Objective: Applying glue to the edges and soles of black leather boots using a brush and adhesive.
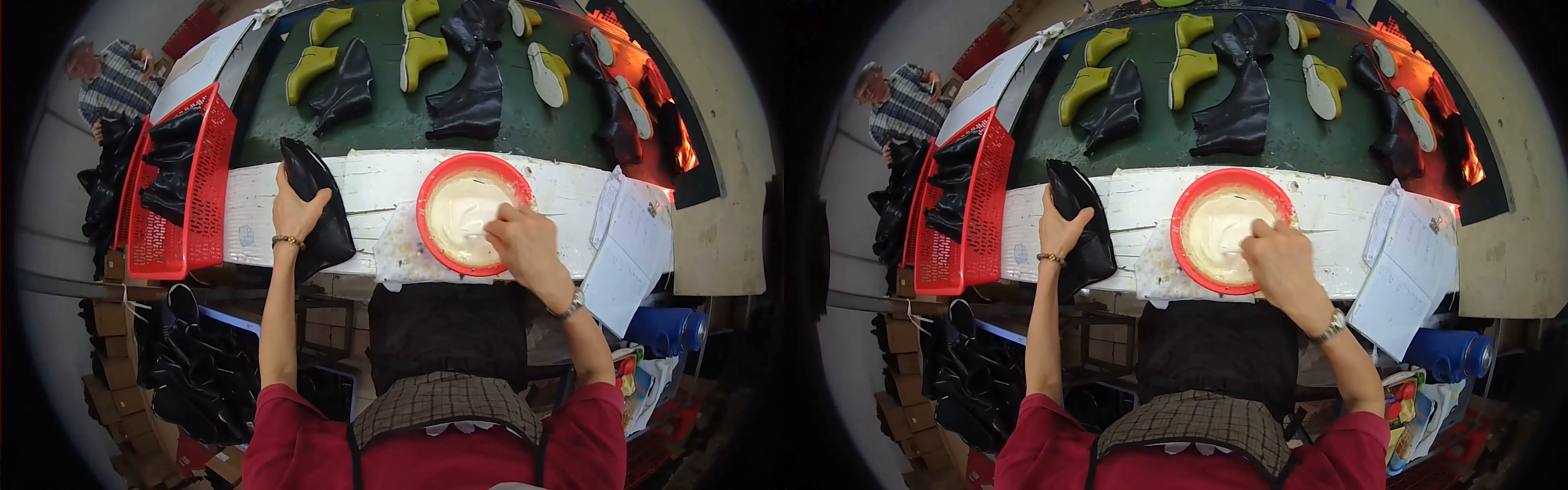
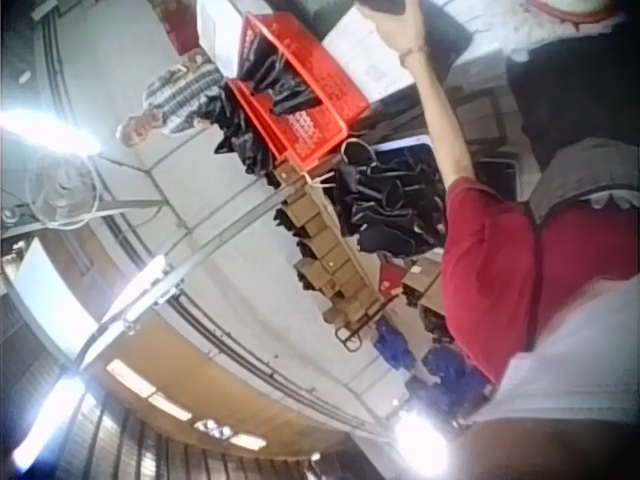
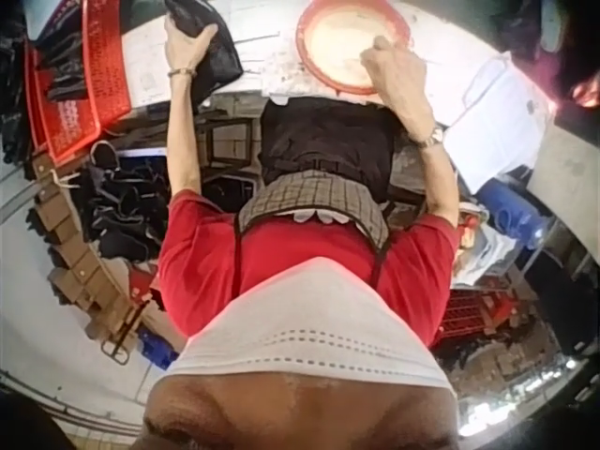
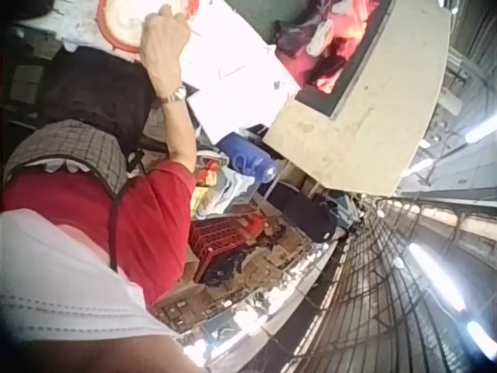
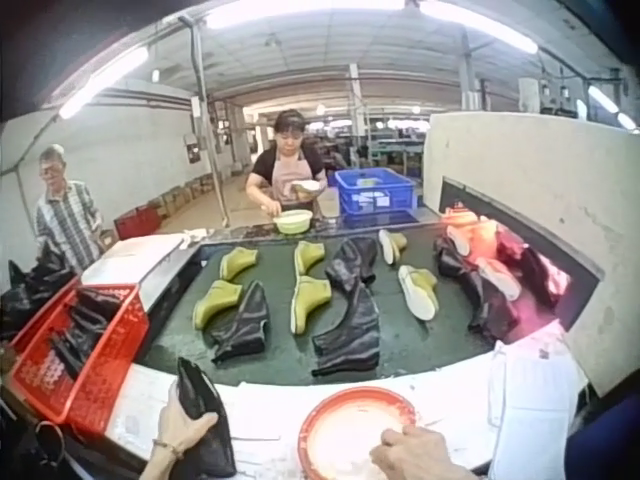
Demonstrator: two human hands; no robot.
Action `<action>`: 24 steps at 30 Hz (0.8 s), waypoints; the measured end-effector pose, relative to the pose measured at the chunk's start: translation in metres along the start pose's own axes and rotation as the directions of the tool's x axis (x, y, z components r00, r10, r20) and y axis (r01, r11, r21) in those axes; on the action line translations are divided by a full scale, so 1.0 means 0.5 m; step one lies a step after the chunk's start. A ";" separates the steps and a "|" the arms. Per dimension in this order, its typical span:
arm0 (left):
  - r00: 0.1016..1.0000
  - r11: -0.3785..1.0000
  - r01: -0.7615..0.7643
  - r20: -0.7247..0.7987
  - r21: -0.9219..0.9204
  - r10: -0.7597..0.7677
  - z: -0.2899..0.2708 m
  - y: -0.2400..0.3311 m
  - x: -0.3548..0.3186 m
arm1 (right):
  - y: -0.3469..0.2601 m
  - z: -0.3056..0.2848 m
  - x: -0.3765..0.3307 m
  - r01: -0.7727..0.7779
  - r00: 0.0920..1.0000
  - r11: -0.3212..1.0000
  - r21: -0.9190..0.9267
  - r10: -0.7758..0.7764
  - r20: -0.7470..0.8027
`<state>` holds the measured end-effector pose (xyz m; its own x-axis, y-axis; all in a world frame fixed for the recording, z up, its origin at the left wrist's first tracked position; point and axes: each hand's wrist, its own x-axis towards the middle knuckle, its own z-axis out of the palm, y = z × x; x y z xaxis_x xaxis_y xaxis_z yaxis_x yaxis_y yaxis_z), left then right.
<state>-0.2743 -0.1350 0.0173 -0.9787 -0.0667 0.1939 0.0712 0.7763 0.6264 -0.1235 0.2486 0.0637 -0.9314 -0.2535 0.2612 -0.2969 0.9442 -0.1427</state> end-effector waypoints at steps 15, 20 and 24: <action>0.638 0.876 0.264 0.754 -0.403 0.155 -0.144 0.253 -0.094 | 0.077 -0.058 -0.089 -0.221 0.849 0.786 0.577 0.446 -0.283; 0.384 0.837 0.323 0.869 -0.442 0.311 -0.102 0.276 -0.101 | 0.028 -0.099 -0.021 0.018 0.930 0.775 0.632 0.220 -0.296; 0.271 0.874 0.327 0.922 -0.360 0.278 -0.109 0.303 -0.098 | 0.026 -0.090 0.004 0.080 0.927 0.836 0.543 0.138 -0.348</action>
<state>-0.2052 -0.0481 0.1439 -0.4224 0.7757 -0.4690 -0.1883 0.4310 0.8825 -0.1197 0.2700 0.1051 -0.8312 -0.0313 0.5550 -0.4366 0.6549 -0.6169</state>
